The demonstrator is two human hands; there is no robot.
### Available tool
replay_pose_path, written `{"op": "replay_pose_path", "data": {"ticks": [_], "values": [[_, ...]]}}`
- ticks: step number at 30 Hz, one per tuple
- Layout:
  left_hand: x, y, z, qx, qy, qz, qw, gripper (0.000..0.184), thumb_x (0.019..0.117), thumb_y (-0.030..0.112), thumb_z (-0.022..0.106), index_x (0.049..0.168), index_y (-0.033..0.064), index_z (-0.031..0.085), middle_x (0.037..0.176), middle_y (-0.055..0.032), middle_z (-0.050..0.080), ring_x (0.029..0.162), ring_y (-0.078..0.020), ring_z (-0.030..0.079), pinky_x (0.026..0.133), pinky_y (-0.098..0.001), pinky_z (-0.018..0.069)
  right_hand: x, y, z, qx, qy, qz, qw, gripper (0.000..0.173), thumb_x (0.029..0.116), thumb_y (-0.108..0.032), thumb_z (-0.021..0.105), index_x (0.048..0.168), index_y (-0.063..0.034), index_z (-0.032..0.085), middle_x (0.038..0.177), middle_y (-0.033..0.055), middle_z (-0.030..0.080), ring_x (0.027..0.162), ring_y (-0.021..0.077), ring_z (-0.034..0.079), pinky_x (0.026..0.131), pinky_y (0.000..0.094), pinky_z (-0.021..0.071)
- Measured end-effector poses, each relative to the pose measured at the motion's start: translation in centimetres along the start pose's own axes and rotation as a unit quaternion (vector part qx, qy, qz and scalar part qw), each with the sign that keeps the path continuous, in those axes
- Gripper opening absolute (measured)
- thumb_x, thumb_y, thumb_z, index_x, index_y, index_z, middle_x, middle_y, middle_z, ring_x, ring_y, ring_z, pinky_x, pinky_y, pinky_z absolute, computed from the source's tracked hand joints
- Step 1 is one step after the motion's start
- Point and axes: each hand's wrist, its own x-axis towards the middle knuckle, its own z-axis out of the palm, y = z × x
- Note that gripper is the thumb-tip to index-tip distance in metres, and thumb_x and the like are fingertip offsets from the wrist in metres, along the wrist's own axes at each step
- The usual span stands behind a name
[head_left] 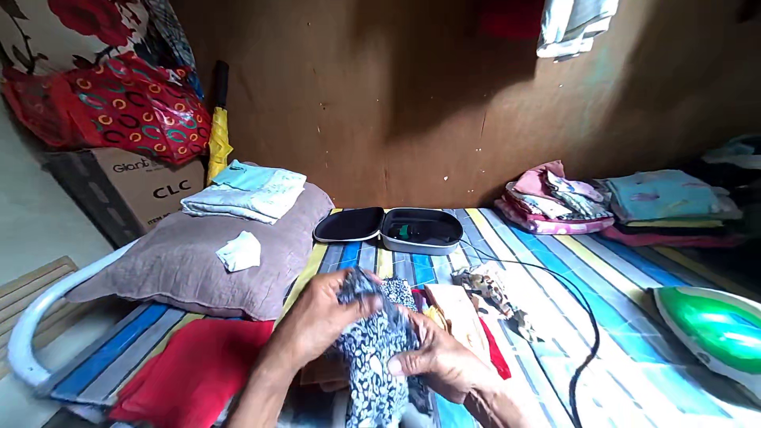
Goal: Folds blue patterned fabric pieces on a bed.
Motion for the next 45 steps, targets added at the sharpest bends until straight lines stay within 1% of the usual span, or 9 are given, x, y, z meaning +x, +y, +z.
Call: {"op": "replay_pose_path", "data": {"ticks": [5,8,11,14,25,32,38,42,45], "values": [[0.2,-5.5,1.3,0.004,0.093,-0.186,0.978,0.056,0.1014,0.026,0.060,0.149,0.0037,0.043,0.119,-0.0222,0.065,0.102,-0.0341,0.067,0.081,-0.0501,0.0562,0.0,-0.2,-0.7,0.063,0.160,0.009,0.985,0.051,0.0806,0.007,0.060,0.128,-0.0072,0.047,0.103,-0.0009,0.071,0.087,0.0080,0.072,0.078,0.0270,0.0628],[-2.8,-7.1,3.1,-0.027,0.164,-0.194,0.967,0.043,0.1049,0.024,0.050,0.135,-0.0060,0.053,0.122,-0.0233,0.060,0.104,-0.0321,0.065,0.083,-0.0482,0.0563,-0.3,-0.4,-1.7,0.060,0.201,0.015,0.978,0.061,0.0847,0.010,0.056,0.142,-0.0068,0.042,0.115,0.0044,0.068,0.093,0.0099,0.072,0.080,0.0281,0.0624],[-5.9,-5.9,5.6,-0.109,0.214,-0.222,0.945,0.042,0.1111,0.026,0.033,0.101,-0.0051,0.059,0.076,-0.0033,0.062,0.065,-0.0112,0.065,0.065,-0.0322,0.0589,-0.3,-0.9,-1.9,0.055,0.234,0.010,0.971,0.066,0.0874,0.013,0.054,0.149,-0.0092,0.040,0.118,0.0066,0.066,0.089,0.0098,0.071,0.078,0.0269,0.0620],[-7.8,-4.5,6.7,-0.159,0.102,-0.239,0.952,0.064,0.1107,0.032,0.017,0.114,-0.0156,0.058,0.096,-0.0126,0.068,0.087,-0.0162,0.066,0.081,-0.0368,0.0549,-0.2,-1.3,-1.7,0.055,0.237,-0.002,0.970,0.057,0.0890,0.012,0.052,0.142,-0.0081,0.048,0.112,0.0067,0.067,0.084,0.0103,0.071,0.076,0.0267,0.0622],[-10.1,-3.9,7.5,-0.162,0.172,-0.062,0.970,0.016,0.0880,-0.006,0.063,0.081,0.0061,0.070,0.070,0.0145,0.067,0.067,0.0087,0.061,0.067,-0.0135,0.0517,-4.1,0.8,-1.7,-0.188,0.163,-0.079,0.965,0.029,0.0767,0.007,0.070,0.098,-0.0119,0.074,0.095,-0.0117,0.073,0.083,-0.0030,0.068,0.074,0.0181,0.0584],[-11.5,-4.4,6.0,0.021,0.200,0.067,0.977,0.020,0.0809,0.009,0.079,0.079,-0.0087,0.072,0.106,-0.0134,0.063,0.107,0.0018,0.056,0.094,-0.0103,0.0460,-5.7,1.5,-0.2,-0.347,0.171,-0.107,0.916,0.026,0.0809,-0.002,0.077,0.106,0.0055,0.073,0.096,0.0045,0.076,0.083,-0.0017,0.069,0.078,0.0172,0.0566],[-12.3,-6.6,5.2,-0.023,0.201,0.114,0.973,0.021,0.0943,0.024,0.070,0.083,0.0076,0.066,0.127,0.0039,0.065,0.127,0.0042,0.051,0.105,-0.0184,0.0455,-5.0,2.4,1.4,-0.471,0.172,-0.159,0.851,0.018,0.0848,-0.015,0.077,0.087,0.0021,0.078,0.090,0.0169,0.064,0.085,0.0122,0.060,0.076,0.0183,0.0483],[-12.4,-7.7,5.1,-0.095,0.196,0.095,0.971,0.010,0.0998,0.020,0.063,0.096,0.0114,0.068,0.112,0.0145,0.072,0.109,0.0071,0.063,0.096,-0.0187,0.0528,-3.9,3.0,1.7,-0.468,0.141,-0.154,0.859,0.019,0.0876,-0.013,0.072,0.086,0.0056,0.072,0.106,0.0235,0.071,0.105,0.0315,0.067,0.090,0.0441,0.0516],[-11.7,-7.5,5.0,-0.116,0.238,0.041,0.963,0.006,0.0955,0.002,0.058,0.100,0.0034,0.062,0.089,0.0177,0.067,0.083,0.0117,0.061,0.078,-0.0130,0.0531,-2.5,3.5,1.9,-0.437,0.139,-0.123,0.880,0.016,0.0911,-0.011,0.069,0.092,0.0053,0.068,0.073,0.0096,0.067,0.065,0.0088,0.061,0.061,0.0248,0.0484]]}}
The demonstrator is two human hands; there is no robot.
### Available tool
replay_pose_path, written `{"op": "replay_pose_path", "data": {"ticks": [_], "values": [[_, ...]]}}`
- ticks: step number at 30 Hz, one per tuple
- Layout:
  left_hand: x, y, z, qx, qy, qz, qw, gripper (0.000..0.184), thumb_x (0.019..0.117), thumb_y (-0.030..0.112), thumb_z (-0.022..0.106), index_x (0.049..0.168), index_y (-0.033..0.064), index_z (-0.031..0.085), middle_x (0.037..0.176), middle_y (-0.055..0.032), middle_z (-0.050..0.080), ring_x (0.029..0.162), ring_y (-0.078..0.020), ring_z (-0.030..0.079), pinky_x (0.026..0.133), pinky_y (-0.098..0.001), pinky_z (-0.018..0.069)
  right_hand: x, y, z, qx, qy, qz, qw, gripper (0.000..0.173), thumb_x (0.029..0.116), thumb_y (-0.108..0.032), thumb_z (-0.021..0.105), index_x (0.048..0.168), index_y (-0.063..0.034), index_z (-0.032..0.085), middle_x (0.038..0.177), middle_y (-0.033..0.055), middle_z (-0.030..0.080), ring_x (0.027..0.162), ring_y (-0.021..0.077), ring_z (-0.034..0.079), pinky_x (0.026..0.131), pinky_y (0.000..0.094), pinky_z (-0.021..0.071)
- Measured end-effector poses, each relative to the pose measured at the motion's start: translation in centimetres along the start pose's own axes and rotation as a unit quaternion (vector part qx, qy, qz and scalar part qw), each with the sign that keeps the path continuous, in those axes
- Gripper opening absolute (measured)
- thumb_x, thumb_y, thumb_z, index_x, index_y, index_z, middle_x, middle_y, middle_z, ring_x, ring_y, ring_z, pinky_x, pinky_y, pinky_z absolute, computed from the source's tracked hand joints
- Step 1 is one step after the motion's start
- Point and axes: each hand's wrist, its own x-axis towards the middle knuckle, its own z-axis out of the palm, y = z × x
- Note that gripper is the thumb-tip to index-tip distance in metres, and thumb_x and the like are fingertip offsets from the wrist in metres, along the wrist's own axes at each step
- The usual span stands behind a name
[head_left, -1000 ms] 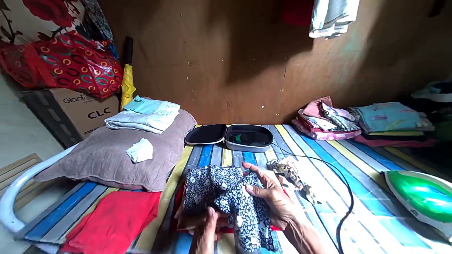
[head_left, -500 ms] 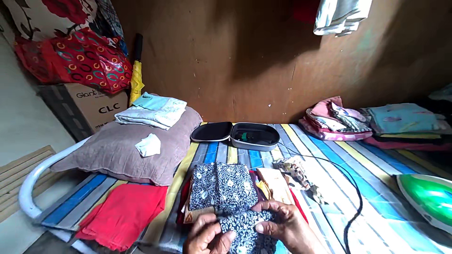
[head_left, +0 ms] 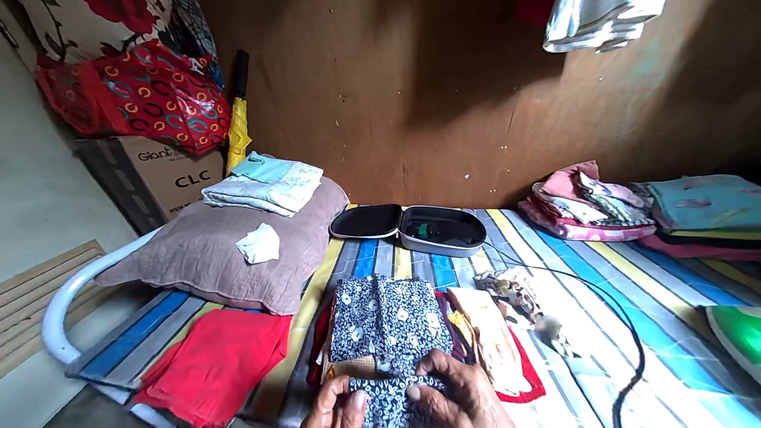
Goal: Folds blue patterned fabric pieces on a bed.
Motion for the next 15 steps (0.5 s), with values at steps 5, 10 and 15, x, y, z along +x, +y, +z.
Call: {"op": "replay_pose_path", "data": {"ticks": [5,10,15], "values": [[2.8,-0.3,-0.1,0.069,-0.018,-0.079,0.994,0.063,0.0901,0.001,0.063,0.140,-0.0266,0.036,0.145,-0.0379,0.045,0.137,-0.0208,0.050,0.114,-0.0261,0.0370,4.0,1.5,1.6,0.003,0.007,0.036,0.999,0.023,0.0914,-0.019,0.070,0.098,0.0034,0.070,0.074,0.0064,0.067,0.064,0.0083,0.061,0.062,0.0270,0.0501],[8.9,-3.4,0.3,0.137,0.001,-0.168,0.976,0.056,0.0938,0.002,0.060,0.146,-0.0119,0.044,0.150,-0.0288,0.047,0.141,-0.0294,0.047,0.117,-0.0380,0.0368,12.1,2.6,1.1,-0.032,-0.098,0.194,0.976,0.029,0.1018,-0.018,0.062,0.120,0.0042,0.066,0.099,0.0147,0.069,0.088,0.0184,0.064,0.086,0.0372,0.0510],[12.6,-7.2,0.5,0.231,0.027,-0.261,0.937,0.027,0.1021,0.014,0.060,0.114,-0.0086,0.069,0.111,-0.0242,0.069,0.108,-0.0315,0.063,0.098,-0.0484,0.0467,16.6,5.8,2.4,-0.123,-0.136,0.240,0.953,0.032,0.1026,-0.020,0.062,0.119,0.0059,0.068,0.117,0.0240,0.069,0.113,0.0329,0.064,0.103,0.0470,0.0455]]}}
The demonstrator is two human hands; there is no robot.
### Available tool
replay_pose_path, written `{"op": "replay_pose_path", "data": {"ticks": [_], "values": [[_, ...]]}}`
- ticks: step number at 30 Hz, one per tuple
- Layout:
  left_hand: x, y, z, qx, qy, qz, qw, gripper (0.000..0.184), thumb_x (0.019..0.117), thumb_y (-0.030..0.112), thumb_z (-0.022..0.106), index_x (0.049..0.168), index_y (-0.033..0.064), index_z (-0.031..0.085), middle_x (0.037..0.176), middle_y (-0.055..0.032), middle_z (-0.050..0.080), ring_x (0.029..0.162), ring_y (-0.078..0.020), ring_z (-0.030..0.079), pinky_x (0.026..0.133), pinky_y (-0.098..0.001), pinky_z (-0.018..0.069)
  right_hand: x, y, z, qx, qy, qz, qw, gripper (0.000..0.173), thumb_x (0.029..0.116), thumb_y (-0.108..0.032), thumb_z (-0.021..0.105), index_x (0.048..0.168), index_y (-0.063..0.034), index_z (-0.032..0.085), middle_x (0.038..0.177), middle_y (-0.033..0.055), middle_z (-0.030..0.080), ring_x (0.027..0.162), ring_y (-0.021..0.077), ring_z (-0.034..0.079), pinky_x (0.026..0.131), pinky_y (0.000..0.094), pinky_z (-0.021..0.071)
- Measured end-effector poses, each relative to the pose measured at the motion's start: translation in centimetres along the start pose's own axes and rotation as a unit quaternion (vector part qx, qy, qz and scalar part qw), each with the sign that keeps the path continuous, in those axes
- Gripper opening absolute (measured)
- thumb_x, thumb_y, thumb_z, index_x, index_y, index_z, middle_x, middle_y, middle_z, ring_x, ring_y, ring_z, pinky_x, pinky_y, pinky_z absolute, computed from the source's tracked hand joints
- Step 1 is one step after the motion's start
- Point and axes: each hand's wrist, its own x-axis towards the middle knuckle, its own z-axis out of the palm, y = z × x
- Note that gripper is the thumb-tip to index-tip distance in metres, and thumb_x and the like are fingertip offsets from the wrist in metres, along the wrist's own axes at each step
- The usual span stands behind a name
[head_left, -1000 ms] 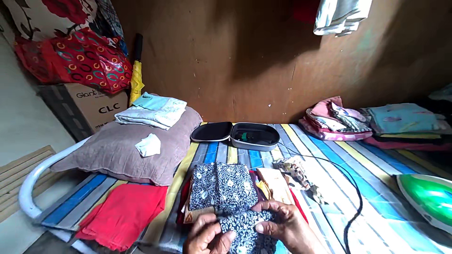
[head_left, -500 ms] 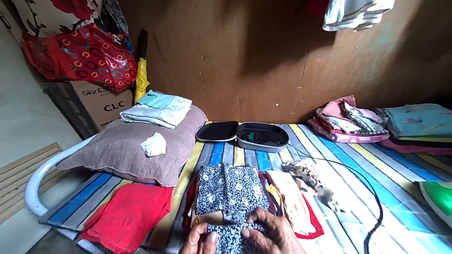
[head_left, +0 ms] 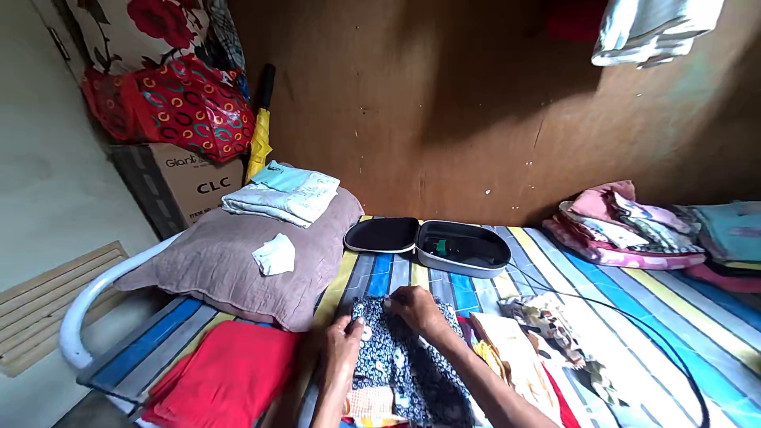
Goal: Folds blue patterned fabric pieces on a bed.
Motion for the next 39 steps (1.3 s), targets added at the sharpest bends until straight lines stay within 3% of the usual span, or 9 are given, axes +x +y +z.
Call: {"op": "replay_pose_path", "data": {"ticks": [4,8,14,17,20,25,30,35,39], "values": [[0.8,0.8,-0.3,0.061,-0.029,-0.039,0.997,0.041,0.1065,0.029,0.054,0.101,-0.0091,0.069,0.102,-0.0243,0.065,0.100,-0.0320,0.059,0.091,-0.0504,0.0438,1.2,2.3,0.4,0.071,-0.006,0.013,0.997,0.032,0.1044,-0.022,0.059,0.119,0.0055,0.069,0.115,0.0212,0.070,0.108,0.0273,0.065,0.100,0.0435,0.0473],[2.5,2.2,-1.3,0.076,-0.086,-0.057,0.992,0.052,0.1066,0.038,0.052,0.115,-0.0118,0.066,0.124,-0.0316,0.062,0.124,-0.0403,0.054,0.107,-0.0569,0.0381,0.9,4.0,0.8,0.205,-0.010,0.009,0.979,0.022,0.1025,-0.013,0.060,0.115,0.0033,0.067,0.105,0.0117,0.067,0.092,0.0129,0.063,0.087,0.0318,0.0509],[3.0,0.0,-1.2,0.019,-0.065,0.126,0.990,0.032,0.0979,0.020,0.064,0.071,0.0021,0.062,0.069,0.0010,0.052,0.068,-0.0077,0.049,0.069,-0.0313,0.0424,-0.1,5.0,1.4,0.234,0.019,-0.038,0.971,0.018,0.0989,-0.007,0.061,0.113,0.0015,0.069,0.094,0.0064,0.068,0.083,0.0087,0.062,0.080,0.0294,0.0516],[1.3,0.5,-1.2,-0.041,-0.060,0.221,0.973,0.025,0.0865,0.017,0.070,0.068,0.0010,0.067,0.089,-0.0032,0.066,0.088,-0.0033,0.060,0.081,-0.0228,0.0493,-0.4,5.5,1.6,0.309,0.015,-0.098,0.946,0.011,0.0982,-0.004,0.057,0.101,-0.0023,0.067,0.079,-0.0061,0.063,0.069,-0.0012,0.059,0.067,0.0195,0.0503],[-1.4,1.6,-0.5,-0.085,-0.024,0.277,0.957,0.019,0.0833,0.006,0.070,0.068,-0.0054,0.068,0.102,-0.0143,0.070,0.100,-0.0034,0.063,0.087,-0.0159,0.0508,-1.3,5.5,0.9,0.378,-0.007,-0.135,0.916,0.013,0.0978,-0.003,0.052,0.098,-0.0084,0.064,0.081,-0.0110,0.064,0.073,-0.0035,0.061,0.071,0.0181,0.0527],[-3.7,3.5,0.4,-0.186,0.045,0.342,0.920,0.014,0.0796,0.005,0.073,0.067,0.0011,0.070,0.090,0.0040,0.070,0.089,0.0069,0.064,0.080,-0.0108,0.0541,-4.2,3.5,-0.3,0.536,-0.003,-0.174,0.826,0.026,0.0968,-0.005,0.043,0.090,-0.0171,0.065,0.076,-0.0117,0.069,0.069,-0.0030,0.065,0.066,0.0176,0.0551],[-4.3,3.8,0.3,-0.204,0.047,0.314,0.926,0.011,0.0795,0.000,0.071,0.070,0.0048,0.070,0.084,0.0082,0.069,0.081,0.0060,0.064,0.075,-0.0124,0.0549,-5.0,3.2,-1.1,0.415,-0.011,-0.230,0.880,0.030,0.0863,-0.013,0.067,0.116,-0.0071,0.062,0.099,-0.0114,0.066,0.090,-0.0035,0.063,0.082,0.0184,0.0540],[-4.5,3.5,-0.5,-0.125,-0.022,0.348,0.929,0.006,0.0771,0.002,0.077,0.079,-0.0031,0.073,0.080,0.0061,0.067,0.080,0.0074,0.061,0.077,-0.0107,0.0521,-5.0,3.2,-1.4,0.262,-0.064,-0.252,0.929,0.027,0.0882,-0.013,0.074,0.110,0.0030,0.068,0.090,-0.0039,0.067,0.082,-0.0024,0.061,0.077,0.0174,0.0517],[-4.5,3.0,-1.2,-0.112,-0.089,0.318,0.937,0.020,0.0789,0.011,0.080,0.091,-0.0033,0.074,0.088,0.0042,0.072,0.086,0.0050,0.066,0.082,-0.0154,0.0561,-5.1,3.3,-1.4,0.298,-0.037,-0.234,0.925,0.002,0.0906,-0.008,0.067,0.089,-0.0075,0.068,0.075,-0.0141,0.061,0.070,-0.0075,0.057,0.067,0.0144,0.0485]]}}
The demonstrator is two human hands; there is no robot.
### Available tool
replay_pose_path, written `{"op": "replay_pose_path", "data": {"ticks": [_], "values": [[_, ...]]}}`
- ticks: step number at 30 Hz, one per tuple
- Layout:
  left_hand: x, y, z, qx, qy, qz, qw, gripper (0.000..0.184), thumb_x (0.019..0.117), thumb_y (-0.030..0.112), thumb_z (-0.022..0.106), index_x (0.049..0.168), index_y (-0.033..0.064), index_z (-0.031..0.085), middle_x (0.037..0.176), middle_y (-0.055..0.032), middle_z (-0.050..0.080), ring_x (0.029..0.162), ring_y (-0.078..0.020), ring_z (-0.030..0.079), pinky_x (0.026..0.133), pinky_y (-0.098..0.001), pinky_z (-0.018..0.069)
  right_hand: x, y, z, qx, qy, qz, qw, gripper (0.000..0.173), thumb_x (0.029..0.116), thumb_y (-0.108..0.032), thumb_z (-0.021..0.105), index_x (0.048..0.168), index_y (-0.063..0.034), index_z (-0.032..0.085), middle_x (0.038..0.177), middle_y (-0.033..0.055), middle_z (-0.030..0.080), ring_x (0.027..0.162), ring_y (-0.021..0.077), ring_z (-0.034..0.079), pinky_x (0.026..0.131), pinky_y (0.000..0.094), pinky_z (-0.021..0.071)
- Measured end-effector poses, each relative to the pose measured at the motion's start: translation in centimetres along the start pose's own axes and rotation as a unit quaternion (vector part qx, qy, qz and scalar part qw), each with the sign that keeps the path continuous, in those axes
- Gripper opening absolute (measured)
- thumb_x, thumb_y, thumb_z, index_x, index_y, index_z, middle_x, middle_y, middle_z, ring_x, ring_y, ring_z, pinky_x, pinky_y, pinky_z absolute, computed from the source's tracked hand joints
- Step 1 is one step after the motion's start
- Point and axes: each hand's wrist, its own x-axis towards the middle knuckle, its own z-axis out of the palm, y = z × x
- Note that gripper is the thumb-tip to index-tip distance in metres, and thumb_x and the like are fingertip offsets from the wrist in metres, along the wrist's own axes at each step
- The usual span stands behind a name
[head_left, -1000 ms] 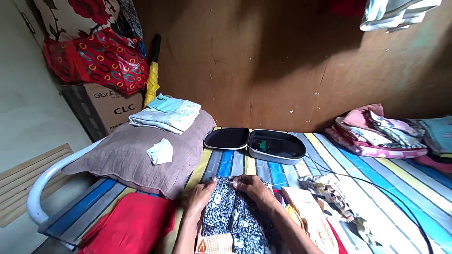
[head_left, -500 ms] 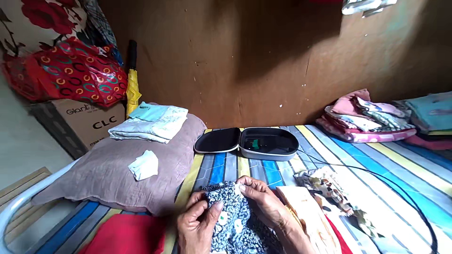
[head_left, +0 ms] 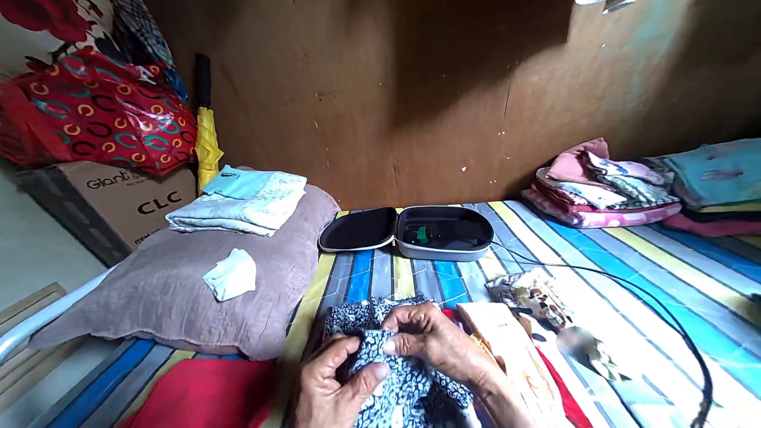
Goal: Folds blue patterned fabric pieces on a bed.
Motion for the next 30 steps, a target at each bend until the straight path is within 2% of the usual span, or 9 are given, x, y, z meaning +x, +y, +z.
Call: {"op": "replay_pose_path", "data": {"ticks": [4,6,8,10,12,17,21,24,30], "values": [[0.0,-0.8,-0.4,-0.001,-0.023,-0.072,0.997,0.016,0.0761,0.005,0.080,0.089,-0.0017,0.073,0.086,0.0021,0.073,0.082,0.0022,0.068,0.079,-0.0181,0.0575,0.1,0.7,-0.1,0.078,0.069,0.009,0.995,0.013,0.0922,-0.004,0.060,0.089,-0.0148,0.066,0.074,-0.0176,0.063,0.069,-0.0076,0.059,0.067,0.0146,0.0504],[0.0,-0.7,-0.5,0.015,-0.004,-0.057,0.998,0.016,0.0746,0.003,0.079,0.088,-0.0030,0.074,0.086,0.0005,0.072,0.084,0.0031,0.066,0.080,-0.0151,0.0557,0.1,1.0,-0.2,0.063,0.033,-0.001,0.997,0.011,0.0907,-0.007,0.065,0.100,-0.0129,0.063,0.079,-0.0176,0.062,0.073,-0.0069,0.059,0.070,0.0154,0.0509],[0.1,-0.3,-0.6,0.052,0.004,-0.023,0.998,0.017,0.0746,0.005,0.079,0.088,-0.0035,0.075,0.089,-0.0019,0.071,0.088,0.0035,0.064,0.083,-0.0125,0.0527,0.2,0.7,0.0,0.055,-0.007,-0.015,0.998,0.024,0.0880,-0.010,0.071,0.109,-0.0090,0.061,0.087,-0.0159,0.065,0.081,-0.0055,0.063,0.077,0.0172,0.0536],[0.0,0.2,-0.5,0.091,0.008,0.005,0.996,0.016,0.0746,0.006,0.079,0.087,-0.0037,0.076,0.088,-0.0049,0.071,0.088,0.0025,0.064,0.083,-0.0116,0.0507,0.2,0.3,0.6,0.050,0.004,-0.039,0.998,0.018,0.0881,-0.009,0.070,0.105,-0.0063,0.066,0.089,-0.0147,0.067,0.083,-0.0064,0.063,0.078,0.0165,0.0539],[0.0,0.5,-0.3,0.112,0.015,0.020,0.993,0.017,0.0744,0.007,0.079,0.087,-0.0038,0.076,0.088,-0.0068,0.072,0.088,0.0010,0.065,0.083,-0.0116,0.0507,0.3,0.3,1.0,0.072,0.038,-0.059,0.995,0.010,0.0883,-0.005,0.067,0.094,-0.0121,0.069,0.084,-0.0169,0.068,0.079,-0.0080,0.063,0.074,0.0150,0.0533],[0.2,0.0,-0.5,0.128,0.010,-0.006,0.992,0.018,0.0740,0.006,0.078,0.090,-0.0025,0.075,0.091,-0.0074,0.072,0.090,-0.0016,0.065,0.084,-0.0145,0.0508,0.2,1.0,0.6,0.122,0.104,-0.074,0.984,0.019,0.0879,0.001,0.065,0.089,-0.0162,0.072,0.082,-0.0144,0.072,0.077,-0.0061,0.066,0.074,0.0160,0.0556],[0.3,-0.1,-0.3,0.034,0.050,-0.026,0.998,0.018,0.0734,-0.002,0.077,0.091,-0.0022,0.072,0.091,-0.0002,0.072,0.087,0.0041,0.066,0.080,-0.0129,0.0539,0.2,1.0,0.4,0.147,0.151,-0.064,0.976,0.020,0.0865,0.002,0.065,0.085,-0.0157,0.073,0.080,-0.0104,0.073,0.074,-0.0031,0.067,0.072,0.0174,0.0569],[0.5,-0.1,-0.1,-0.051,0.085,-0.026,0.995,0.023,0.0729,-0.010,0.074,0.094,-0.0007,0.069,0.089,0.0068,0.072,0.083,0.0034,0.068,0.076,-0.0156,0.0576,0.3,1.0,0.5,0.163,0.165,-0.058,0.971,0.020,0.0864,0.002,0.064,0.085,-0.0163,0.072,0.078,-0.0097,0.072,0.072,-0.0025,0.067,0.070,0.0178,0.0567],[0.9,-0.8,-0.5,-0.130,0.155,-0.021,0.979,0.029,0.0798,-0.007,0.067,0.107,0.0009,0.065,0.095,0.0058,0.074,0.089,-0.0036,0.071,0.078,-0.0218,0.0604,0.5,0.5,1.1,0.128,0.156,-0.057,0.978,0.017,0.0870,0.005,0.065,0.090,-0.0118,0.069,0.080,-0.0080,0.072,0.074,-0.0013,0.067,0.073,0.0188,0.0568]]}}
